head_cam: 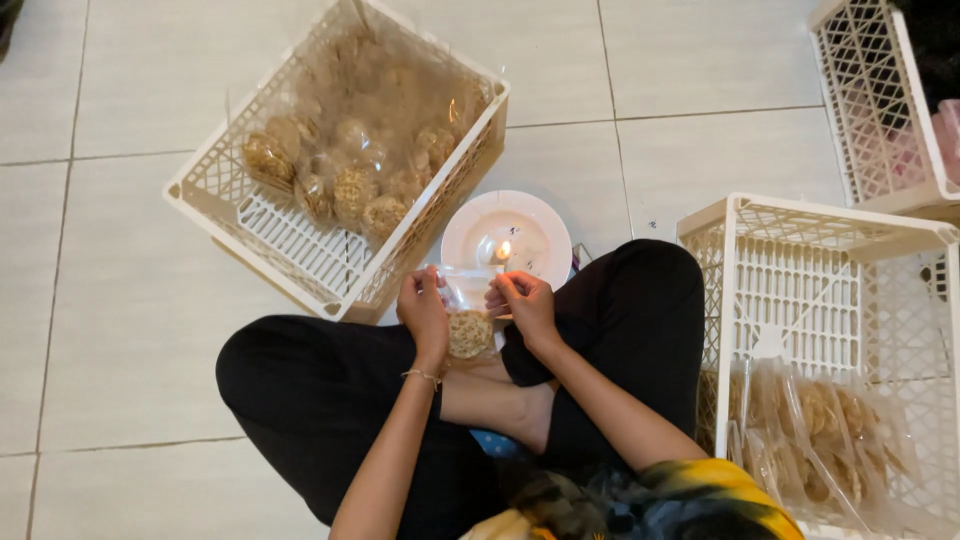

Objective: Sealing small plastic bags containing food items by melting the edges over a candle flame.

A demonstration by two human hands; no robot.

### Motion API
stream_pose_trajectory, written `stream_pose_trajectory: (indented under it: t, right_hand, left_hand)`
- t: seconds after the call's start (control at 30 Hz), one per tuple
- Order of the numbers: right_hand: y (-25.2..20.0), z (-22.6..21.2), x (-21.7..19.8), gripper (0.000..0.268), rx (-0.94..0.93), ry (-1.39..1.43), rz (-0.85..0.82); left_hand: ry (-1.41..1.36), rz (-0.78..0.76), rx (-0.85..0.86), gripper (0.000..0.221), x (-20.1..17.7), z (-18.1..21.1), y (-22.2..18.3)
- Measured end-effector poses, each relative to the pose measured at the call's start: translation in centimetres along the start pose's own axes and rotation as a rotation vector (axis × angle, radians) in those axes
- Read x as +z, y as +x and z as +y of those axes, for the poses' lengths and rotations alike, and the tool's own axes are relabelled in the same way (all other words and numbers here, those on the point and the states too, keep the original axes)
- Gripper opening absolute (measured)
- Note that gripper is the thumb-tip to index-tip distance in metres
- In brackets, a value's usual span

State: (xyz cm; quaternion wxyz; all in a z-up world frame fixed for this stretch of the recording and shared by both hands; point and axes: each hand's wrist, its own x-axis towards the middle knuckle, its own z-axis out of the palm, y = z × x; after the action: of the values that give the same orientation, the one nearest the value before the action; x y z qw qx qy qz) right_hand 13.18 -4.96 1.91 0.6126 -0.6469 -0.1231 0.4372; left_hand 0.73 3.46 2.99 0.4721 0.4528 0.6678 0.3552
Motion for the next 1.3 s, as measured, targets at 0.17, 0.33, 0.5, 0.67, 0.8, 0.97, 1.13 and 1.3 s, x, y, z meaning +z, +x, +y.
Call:
stream_pose_trajectory:
  t: [0.17, 0.33, 0.5, 0.67, 0.8, 0.97, 1.13, 1.3]
  right_hand:
    - [-0.9, -0.4, 0.1, 0.018, 0.009, 0.002, 0.011]
    - [-1.0, -0.9, 0.5, 0.018, 0.019, 0.033, 0.004]
    - [-1.3, -1.5, 0.9, 0.018, -0.049, -0.001, 0.031]
    - [-0.2, 0.0, 1.4, 0.017, -0.082, -0.012, 0.012]
    - [-0.9, -0.2, 1.1, 0.017, -0.067, 0.001, 0.03]
    - [-0.4, 0.1, 1.2, 0.017, -0.07, 0.02, 0.043]
    - [-0.8, 0.0, 1.4, 0.017, -0.052, 0.014, 0.024]
    - [-0.3, 0.1, 1.6, 0.017, -0.033, 0.018, 0.051]
  left_hand:
    - [0.169, -0.019, 0.002, 0.027, 0.0, 0.1, 0.3]
    - [0.225, -0.031, -0.004, 0.03, 0.7, -1.8, 2.0]
    - [0.202, -0.058, -0.013, 0.031, 0.9, -1.0, 2.6]
    - [0.14, -0.051, -0.021, 0.03, -0.5, -0.4, 2.3]
    - [0.127, -0.076, -0.066, 0.026, -0.5, -1.3, 2.3]
    - [0.089, -0.075, -0.049, 0.025, -0.5, -1.5, 2.3]
    - [0.06, -0.051, -0.068, 0.022, -1.0, -1.7, 1.4]
    - [-0.06, -0.048, -0.074, 0.021, -0.7, -1.4, 2.0]
